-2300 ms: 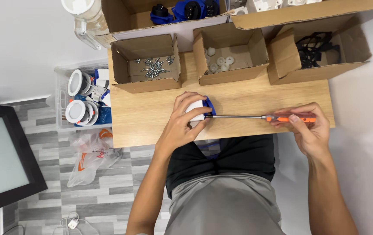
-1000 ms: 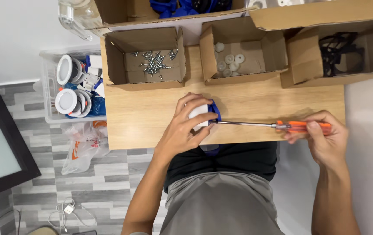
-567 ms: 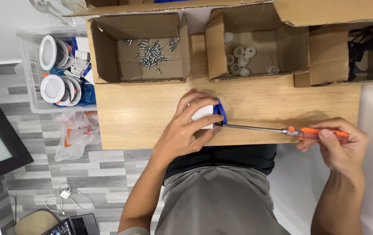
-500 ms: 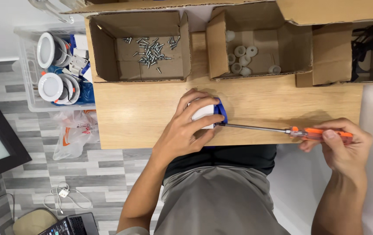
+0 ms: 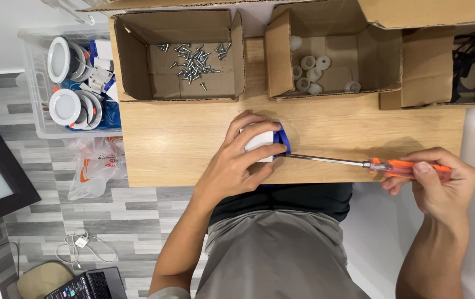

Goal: The person assembles a small electrical component by attaching a blue plastic piece to a white box using a screwdriver. They tighten the screws, inspect the assembly, and then place the blue piece into a cardboard box.

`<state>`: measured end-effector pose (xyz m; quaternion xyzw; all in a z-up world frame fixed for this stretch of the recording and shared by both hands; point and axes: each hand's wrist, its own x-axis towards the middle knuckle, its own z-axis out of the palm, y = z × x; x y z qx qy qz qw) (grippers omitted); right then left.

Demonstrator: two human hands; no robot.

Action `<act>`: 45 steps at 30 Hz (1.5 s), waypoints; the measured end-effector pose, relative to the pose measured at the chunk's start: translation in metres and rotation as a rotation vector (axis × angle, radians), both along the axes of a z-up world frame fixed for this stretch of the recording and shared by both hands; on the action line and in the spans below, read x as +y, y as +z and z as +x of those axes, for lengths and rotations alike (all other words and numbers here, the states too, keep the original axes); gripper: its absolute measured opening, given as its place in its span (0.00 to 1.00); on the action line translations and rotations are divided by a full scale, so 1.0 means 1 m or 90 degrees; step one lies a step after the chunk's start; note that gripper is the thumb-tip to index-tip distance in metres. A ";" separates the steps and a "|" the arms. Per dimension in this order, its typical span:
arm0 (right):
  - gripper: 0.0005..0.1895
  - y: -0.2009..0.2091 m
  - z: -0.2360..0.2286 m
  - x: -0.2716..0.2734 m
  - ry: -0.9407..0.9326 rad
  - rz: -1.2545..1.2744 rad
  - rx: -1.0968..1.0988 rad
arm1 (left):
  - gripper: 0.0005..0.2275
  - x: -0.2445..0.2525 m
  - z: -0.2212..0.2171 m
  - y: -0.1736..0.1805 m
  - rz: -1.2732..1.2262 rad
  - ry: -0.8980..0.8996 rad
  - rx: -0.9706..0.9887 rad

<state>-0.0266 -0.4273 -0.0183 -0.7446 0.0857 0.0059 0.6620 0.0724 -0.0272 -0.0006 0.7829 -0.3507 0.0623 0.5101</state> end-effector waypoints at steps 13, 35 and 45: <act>0.11 -0.003 -0.001 -0.003 -0.002 0.028 0.010 | 0.10 0.001 -0.002 -0.003 0.015 -0.007 0.009; 0.13 -0.002 0.007 0.000 -0.007 0.021 0.034 | 0.08 -0.003 -0.003 -0.001 0.019 0.004 -0.007; 0.26 0.009 0.008 0.000 0.046 0.022 0.082 | 0.08 -0.006 -0.004 0.001 0.031 0.012 -0.014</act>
